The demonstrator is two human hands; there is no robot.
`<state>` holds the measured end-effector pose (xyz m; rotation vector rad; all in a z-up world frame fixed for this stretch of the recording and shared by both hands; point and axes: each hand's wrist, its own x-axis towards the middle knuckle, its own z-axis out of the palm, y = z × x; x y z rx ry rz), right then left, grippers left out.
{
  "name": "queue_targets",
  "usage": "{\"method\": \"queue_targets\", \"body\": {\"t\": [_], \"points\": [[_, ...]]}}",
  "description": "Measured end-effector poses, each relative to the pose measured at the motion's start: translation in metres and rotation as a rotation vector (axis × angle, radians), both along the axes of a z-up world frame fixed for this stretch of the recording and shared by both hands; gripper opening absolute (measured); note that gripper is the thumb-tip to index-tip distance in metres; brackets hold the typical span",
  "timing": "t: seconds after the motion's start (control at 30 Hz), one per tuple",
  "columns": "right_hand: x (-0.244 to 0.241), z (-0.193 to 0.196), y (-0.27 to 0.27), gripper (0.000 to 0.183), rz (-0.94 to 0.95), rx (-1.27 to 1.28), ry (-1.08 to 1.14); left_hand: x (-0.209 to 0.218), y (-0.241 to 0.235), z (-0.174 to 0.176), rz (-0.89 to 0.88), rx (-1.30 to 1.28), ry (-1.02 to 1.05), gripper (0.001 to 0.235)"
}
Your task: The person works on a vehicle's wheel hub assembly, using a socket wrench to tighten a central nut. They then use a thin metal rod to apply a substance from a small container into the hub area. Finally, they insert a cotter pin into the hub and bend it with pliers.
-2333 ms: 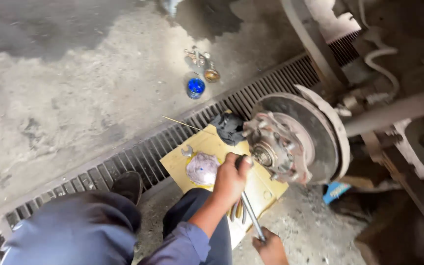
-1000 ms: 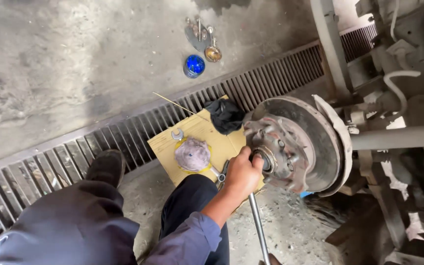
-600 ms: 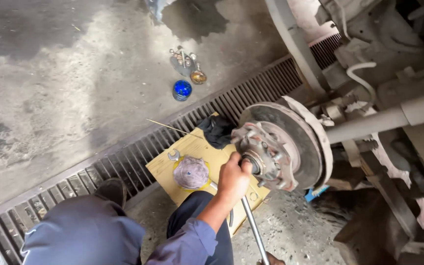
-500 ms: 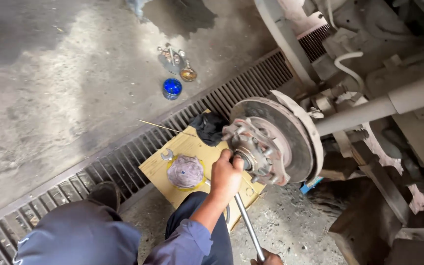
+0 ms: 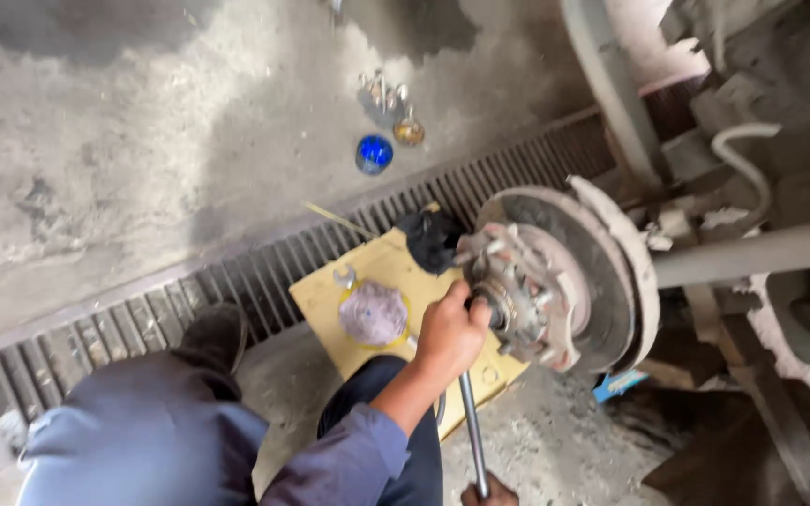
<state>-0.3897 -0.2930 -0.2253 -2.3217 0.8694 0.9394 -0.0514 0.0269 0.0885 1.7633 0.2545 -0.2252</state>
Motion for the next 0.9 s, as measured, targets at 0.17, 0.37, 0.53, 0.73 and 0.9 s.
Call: {"method": "queue_targets", "body": {"t": [0.17, 0.37, 0.53, 0.73, 0.9], "points": [[0.073, 0.162, 0.129, 0.007, -0.216, -0.202, -0.461, 0.010, 0.009, 0.017, -0.124, -0.001, -0.021, 0.031], [0.101, 0.258, 0.152, 0.008, -0.174, -0.266, -0.301, 0.014, 0.012, 0.015, -0.082, -0.102, 0.054, 0.030], [0.088, 0.320, 0.160, 0.018, -0.179, -0.311, -0.262, 0.017, 0.001, 0.009, -0.029, -0.134, 0.099, 0.034], [0.095, 0.242, 0.159, 0.015, -0.216, -0.182, -0.179, 0.010, 0.007, 0.015, -0.037, -0.062, 0.052, 0.029], [0.068, 0.186, 0.137, 0.020, -0.119, -0.227, -0.393, 0.008, 0.005, 0.010, -0.027, -0.050, 0.036, 0.027]]}}
